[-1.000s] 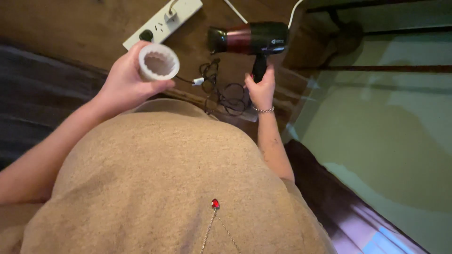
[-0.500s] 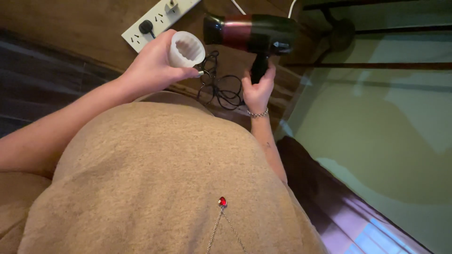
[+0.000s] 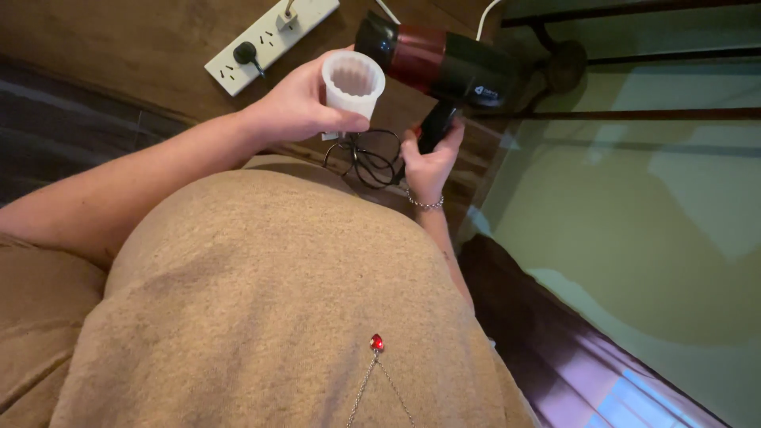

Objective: Use a hairdryer to heat the interior of a silicone candle mold.

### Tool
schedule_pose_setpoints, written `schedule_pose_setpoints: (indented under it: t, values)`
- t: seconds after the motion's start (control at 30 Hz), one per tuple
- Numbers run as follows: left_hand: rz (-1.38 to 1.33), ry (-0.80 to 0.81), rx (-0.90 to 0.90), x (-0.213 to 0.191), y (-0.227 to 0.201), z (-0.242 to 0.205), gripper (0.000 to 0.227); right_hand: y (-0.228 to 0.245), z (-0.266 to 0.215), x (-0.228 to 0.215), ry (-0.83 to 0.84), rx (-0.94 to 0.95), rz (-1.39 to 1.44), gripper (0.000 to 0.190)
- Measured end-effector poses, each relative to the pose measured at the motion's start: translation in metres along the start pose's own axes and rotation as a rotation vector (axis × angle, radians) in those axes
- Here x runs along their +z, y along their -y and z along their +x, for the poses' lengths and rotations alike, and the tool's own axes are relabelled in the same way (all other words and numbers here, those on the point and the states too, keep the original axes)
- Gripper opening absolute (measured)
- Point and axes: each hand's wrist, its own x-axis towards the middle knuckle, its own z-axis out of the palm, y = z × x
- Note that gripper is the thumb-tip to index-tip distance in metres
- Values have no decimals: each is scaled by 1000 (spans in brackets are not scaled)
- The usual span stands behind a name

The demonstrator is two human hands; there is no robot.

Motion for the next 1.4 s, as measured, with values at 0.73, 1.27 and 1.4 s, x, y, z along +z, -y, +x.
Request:
schedule_pose_setpoints:
  t: [0.73,1.27,1.4]
  values:
    - [-63,31,56,0,-4,17,66,44,1,7,222,350,454,30]
    - [-91,30,-37,0,0,16,65,57,-2,1,495,407,202,22]
    - [-29,66,3,-5,9,16,63,52,-5,3,438,385,247,18]
